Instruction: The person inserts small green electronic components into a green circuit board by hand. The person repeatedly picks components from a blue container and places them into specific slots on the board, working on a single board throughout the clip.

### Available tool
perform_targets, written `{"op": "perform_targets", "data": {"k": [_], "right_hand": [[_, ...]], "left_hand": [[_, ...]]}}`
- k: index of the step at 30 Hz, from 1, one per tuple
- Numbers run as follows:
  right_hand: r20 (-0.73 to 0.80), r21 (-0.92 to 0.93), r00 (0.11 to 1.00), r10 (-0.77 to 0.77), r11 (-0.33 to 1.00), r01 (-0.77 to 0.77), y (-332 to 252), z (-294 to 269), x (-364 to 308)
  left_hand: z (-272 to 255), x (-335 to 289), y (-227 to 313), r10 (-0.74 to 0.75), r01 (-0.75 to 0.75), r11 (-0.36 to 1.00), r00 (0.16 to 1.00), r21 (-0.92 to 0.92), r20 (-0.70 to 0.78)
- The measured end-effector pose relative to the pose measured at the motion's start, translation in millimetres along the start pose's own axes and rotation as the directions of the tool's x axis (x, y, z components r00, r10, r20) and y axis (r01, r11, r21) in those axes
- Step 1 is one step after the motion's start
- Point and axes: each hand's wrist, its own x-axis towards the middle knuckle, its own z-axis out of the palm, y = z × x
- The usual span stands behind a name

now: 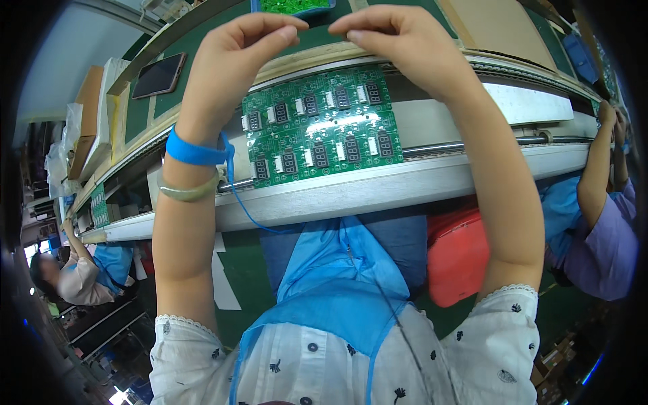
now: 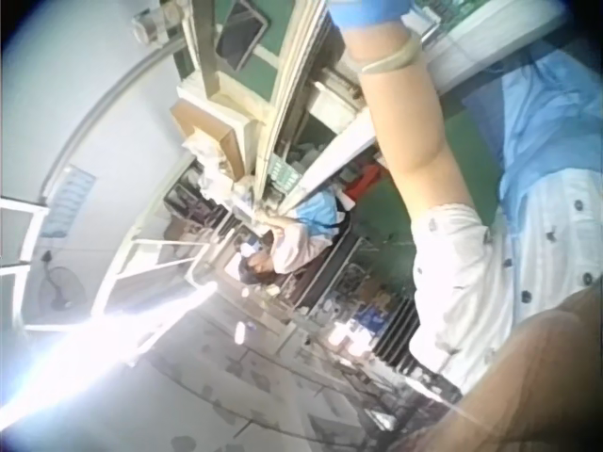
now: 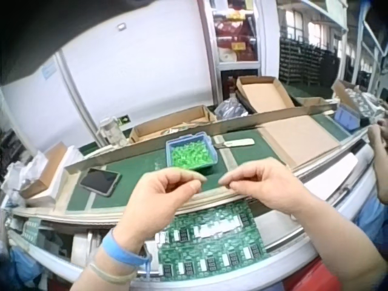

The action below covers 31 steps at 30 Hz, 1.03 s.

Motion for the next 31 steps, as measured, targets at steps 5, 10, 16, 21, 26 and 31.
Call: {"op": "perform_targets", "data": {"k": [5, 10, 16, 21, 26, 31], "right_hand": [[-0.022, 0.121, 1.0, 0.016, 0.993, -0.013, 11, 1, -15], [-0.027, 0.113, 1.0, 0.011, 0.994, -0.008, 10, 3, -19], [-0.019, 0.002, 0.998, -0.061, 0.998, 0.061, 18, 2, -19], [-0.03, -0.039, 0.998, -0.054, 0.998, 0.052, 14, 6, -21], [-0.038, -0.124, 0.991, -0.127, 0.985, 0.121, 10, 9, -23], [0.008, -0.21, 0.995, -0.099, 0.973, 0.098, 5, 7, -26]], "left_hand": [[6, -17, 0, -0.18, 0.187, 0.98, 0.977, -0.06, 0.113], [3, -27, -5, -0.183, 0.195, 0.976, 0.976, -0.094, 0.122], [5, -28, -3, -0.198, 0.212, 0.967, 0.975, -0.143, 0.103], [4, -28, -3, -0.196, 0.207, 0.972, 0.975, -0.111, 0.106], [4, -29, -6, -0.185, 0.191, 0.98, 0.978, -0.059, 0.099], [5, -29, -9, -0.184, 0.19, 0.981, 0.976, -0.041, 0.117]]}}
